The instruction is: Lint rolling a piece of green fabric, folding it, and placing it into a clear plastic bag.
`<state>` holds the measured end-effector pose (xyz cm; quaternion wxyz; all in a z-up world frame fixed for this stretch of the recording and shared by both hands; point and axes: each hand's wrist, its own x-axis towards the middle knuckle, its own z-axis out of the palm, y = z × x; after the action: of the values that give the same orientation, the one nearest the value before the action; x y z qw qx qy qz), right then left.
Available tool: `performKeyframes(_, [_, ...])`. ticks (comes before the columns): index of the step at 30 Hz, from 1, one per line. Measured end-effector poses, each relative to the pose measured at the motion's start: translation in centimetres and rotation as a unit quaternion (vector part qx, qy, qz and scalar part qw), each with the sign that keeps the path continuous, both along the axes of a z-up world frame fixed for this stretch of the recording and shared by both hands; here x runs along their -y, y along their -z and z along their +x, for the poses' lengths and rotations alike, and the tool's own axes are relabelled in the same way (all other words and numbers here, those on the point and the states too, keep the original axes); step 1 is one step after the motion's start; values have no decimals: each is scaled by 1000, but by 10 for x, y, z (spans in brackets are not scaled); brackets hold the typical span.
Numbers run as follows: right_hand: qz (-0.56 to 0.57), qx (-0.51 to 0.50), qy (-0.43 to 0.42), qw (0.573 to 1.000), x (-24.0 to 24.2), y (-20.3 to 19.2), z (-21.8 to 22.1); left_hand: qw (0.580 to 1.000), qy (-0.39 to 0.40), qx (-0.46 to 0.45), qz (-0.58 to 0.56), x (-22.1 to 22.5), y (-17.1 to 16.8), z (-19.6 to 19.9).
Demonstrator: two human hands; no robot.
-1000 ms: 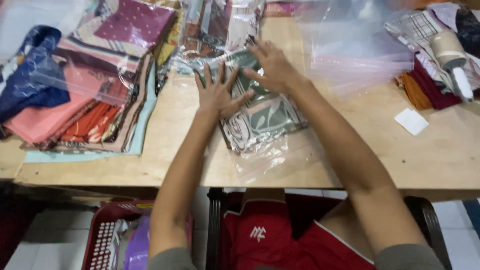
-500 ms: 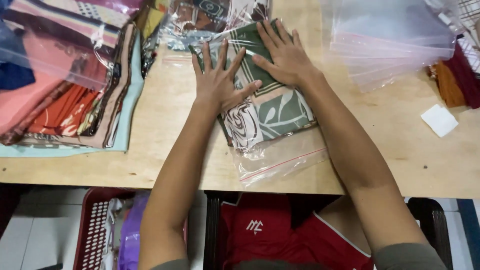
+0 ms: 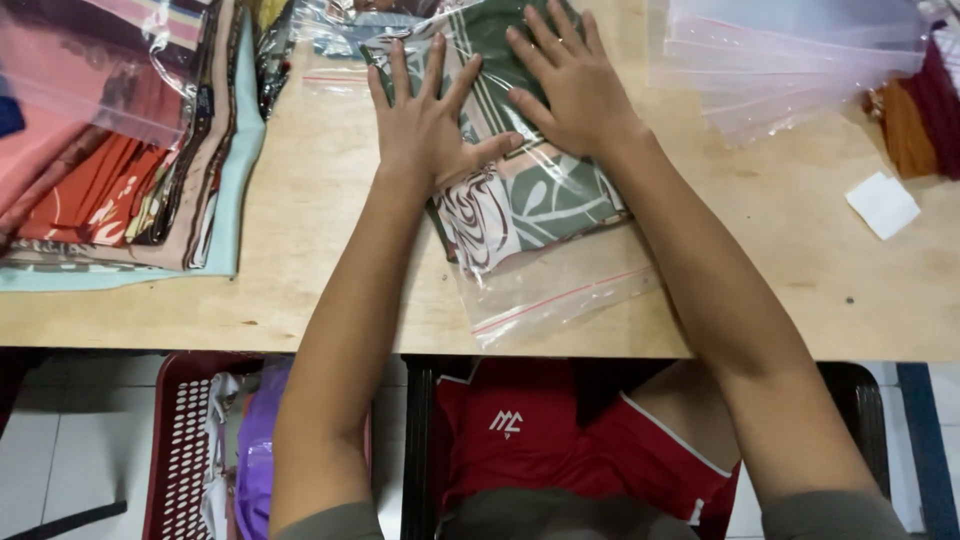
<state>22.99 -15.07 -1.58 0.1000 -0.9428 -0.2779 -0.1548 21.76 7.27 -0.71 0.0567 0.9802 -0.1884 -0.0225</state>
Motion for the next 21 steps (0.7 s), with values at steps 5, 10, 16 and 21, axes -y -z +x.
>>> performKeyframes(5, [-66, -145, 56, 986, 9, -4, -52, 1000, -4, 8, -12, 1, 0, -2])
performKeyframes(10, [-96, -194, 61, 974, 13, -19, -118, 1000, -11, -1, 8, 2, -5, -6])
performKeyframes(16, [-67, -185, 64, 978, 19, -15, -149, 989, 45, 139, -8, 8, -4, -35])
performKeyframes(21, [-49, -158, 59, 984, 23, -4, -146, 991, 89, 90, 49, 8, -12, -135])
